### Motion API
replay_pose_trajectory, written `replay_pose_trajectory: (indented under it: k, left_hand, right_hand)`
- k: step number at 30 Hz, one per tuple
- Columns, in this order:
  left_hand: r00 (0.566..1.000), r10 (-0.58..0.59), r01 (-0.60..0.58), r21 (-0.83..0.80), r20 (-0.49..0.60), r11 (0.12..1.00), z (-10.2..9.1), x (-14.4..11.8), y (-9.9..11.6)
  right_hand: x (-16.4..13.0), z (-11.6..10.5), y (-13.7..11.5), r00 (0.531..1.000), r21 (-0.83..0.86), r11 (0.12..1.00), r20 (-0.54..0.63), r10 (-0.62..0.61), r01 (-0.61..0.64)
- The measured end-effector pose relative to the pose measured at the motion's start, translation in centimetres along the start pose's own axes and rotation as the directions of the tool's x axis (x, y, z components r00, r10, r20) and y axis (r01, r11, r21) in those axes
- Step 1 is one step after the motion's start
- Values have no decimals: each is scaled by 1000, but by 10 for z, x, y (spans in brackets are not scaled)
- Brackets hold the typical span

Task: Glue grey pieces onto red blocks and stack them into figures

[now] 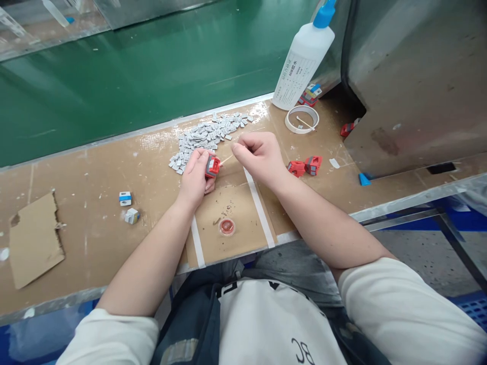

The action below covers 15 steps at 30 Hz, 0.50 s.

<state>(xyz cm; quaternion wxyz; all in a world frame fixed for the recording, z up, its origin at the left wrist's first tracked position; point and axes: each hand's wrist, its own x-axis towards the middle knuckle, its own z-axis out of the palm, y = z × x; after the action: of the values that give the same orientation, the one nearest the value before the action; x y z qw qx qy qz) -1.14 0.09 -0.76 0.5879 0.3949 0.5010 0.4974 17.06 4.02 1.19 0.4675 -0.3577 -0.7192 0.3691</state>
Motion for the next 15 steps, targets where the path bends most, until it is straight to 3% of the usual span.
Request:
replay_pose_trajectory:
  k: [2, 3, 6, 8, 10, 12, 13, 15]
  left_hand:
    - [999, 21, -25, -93, -43, 995, -2, 2, 2]
    - [997, 33, -43, -152, -67, 987, -3, 4, 4]
    - [990, 60, -101, -337, -131, 936, -8, 9, 9]
    - [986, 56, -119, -431, -154, 894, -10, 12, 12]
    - [986, 43, -116, -484, -159, 867, -12, 14, 14]
    - [987, 36, -112, -503, -158, 857, -12, 16, 14]
    - [986, 36, -114, -507, -160, 855, -11, 16, 14]
    - [986, 40, -118, -511, -160, 852, -11, 17, 13]
  right_hand:
    - [-3, -4, -7, 967, 96, 993, 237, -90, 69]
    - [-5, -5, -11, 905, 150, 984, 399, -149, 96]
    - [-14, -1, -23, 604, 188, 972, 762, -235, 141]
    - [-19, 5, -28, 491, 92, 974, 851, -184, 206]
    - [-22, 12, -31, 443, 2, 961, 887, -129, 276]
    - [-23, 15, -33, 429, -51, 948, 898, -93, 314]
    - [-23, 16, -34, 444, -89, 941, 893, -69, 325]
    - [-19, 14, -33, 524, -212, 919, 852, 6, 333]
